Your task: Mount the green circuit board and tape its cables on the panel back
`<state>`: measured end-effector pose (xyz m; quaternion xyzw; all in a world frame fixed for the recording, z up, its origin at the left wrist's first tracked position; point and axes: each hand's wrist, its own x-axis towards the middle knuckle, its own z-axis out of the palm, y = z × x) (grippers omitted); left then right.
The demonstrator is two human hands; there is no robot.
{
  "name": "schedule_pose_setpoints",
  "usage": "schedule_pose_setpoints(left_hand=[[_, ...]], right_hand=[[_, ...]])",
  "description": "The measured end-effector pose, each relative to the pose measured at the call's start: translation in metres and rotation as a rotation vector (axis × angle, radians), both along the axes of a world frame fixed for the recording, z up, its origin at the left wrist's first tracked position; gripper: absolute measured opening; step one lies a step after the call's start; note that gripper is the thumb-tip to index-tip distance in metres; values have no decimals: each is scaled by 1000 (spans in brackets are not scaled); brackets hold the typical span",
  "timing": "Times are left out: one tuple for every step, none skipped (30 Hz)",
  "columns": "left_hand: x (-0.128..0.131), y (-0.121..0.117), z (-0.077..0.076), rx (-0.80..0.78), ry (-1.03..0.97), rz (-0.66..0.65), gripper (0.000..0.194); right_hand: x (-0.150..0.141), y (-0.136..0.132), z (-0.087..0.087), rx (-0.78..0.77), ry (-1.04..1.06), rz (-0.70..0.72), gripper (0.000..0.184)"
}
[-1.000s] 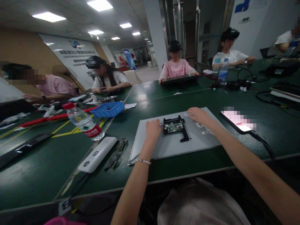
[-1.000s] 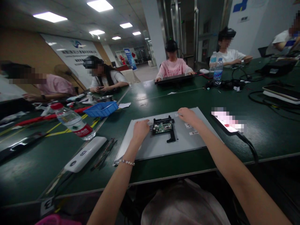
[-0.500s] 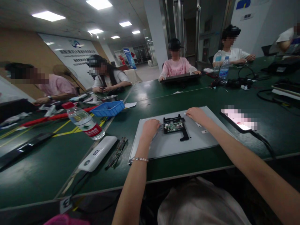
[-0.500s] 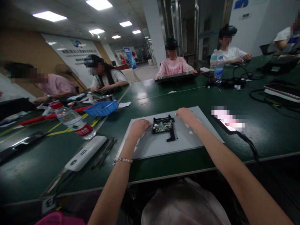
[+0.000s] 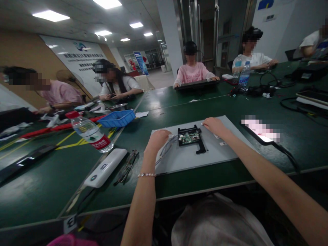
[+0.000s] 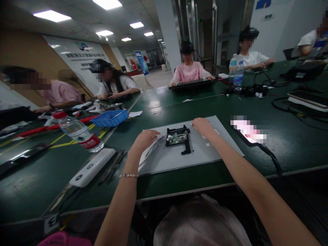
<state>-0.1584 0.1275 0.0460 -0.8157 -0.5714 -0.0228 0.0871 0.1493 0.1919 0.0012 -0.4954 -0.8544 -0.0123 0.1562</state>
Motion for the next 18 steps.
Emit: schedule_pose_setpoints(left_hand=[[-1, 0, 0, -14, -11, -13, 29], [-1, 0, 0, -25, -19, -22, 27], [0, 0, -1, -34, -23, -25, 26], [1, 0, -1, -44, -21, -23, 25], [3, 1, -1, -57, -12, -17, 25], [4, 1, -1, -70, 1, -2, 25], [6, 1, -1, -81, 20, 20, 25], [8, 1, -1, -88, 43, 42, 25], [9, 1, -1, -89, 69, 63, 26], [11, 1, -1, -84, 93, 81, 28], [13, 1, -1, -71, 114, 96, 29], [15, 0, -1, -54, 130, 106, 31], [17, 0, -1, -34, 139, 113, 32], [19, 0, -1, -15, 142, 123, 32], [22, -1, -2, 1, 141, 135, 33], [25, -1, -2, 14, 137, 148, 34], [29, -1, -3, 20, 135, 161, 34], [33, -2, -4, 22, 132, 171, 35]], right_hand=[[0, -1, 1, -4, -1, -3, 28], [0, -2, 2, -9, -3, -8, 28], [-1, -3, 3, -14, -5, -14, 28], [-1, -4, 4, -20, -7, -18, 28], [-2, -5, 6, -24, -9, -20, 29], [-2, -6, 7, -30, -10, -24, 29], [-2, -8, 9, -38, -12, -30, 29], [-3, -9, 10, -47, -16, -38, 28], [-3, -10, 11, -56, -21, -48, 28], [-4, -11, 12, -62, -27, -56, 28], [-4, -11, 13, -64, -32, -61, 28], [-4, -12, 13, -64, -38, -65, 28], [-4, -12, 13, -62, -43, -69, 29], [-5, -12, 13, -60, -46, -70, 29], [-5, -11, 12, -58, -47, -70, 29], [-4, -11, 12, -56, -47, -68, 29], [-4, -9, 10, -51, -45, -63, 29], [-4, -8, 9, -44, -42, -56, 29]])
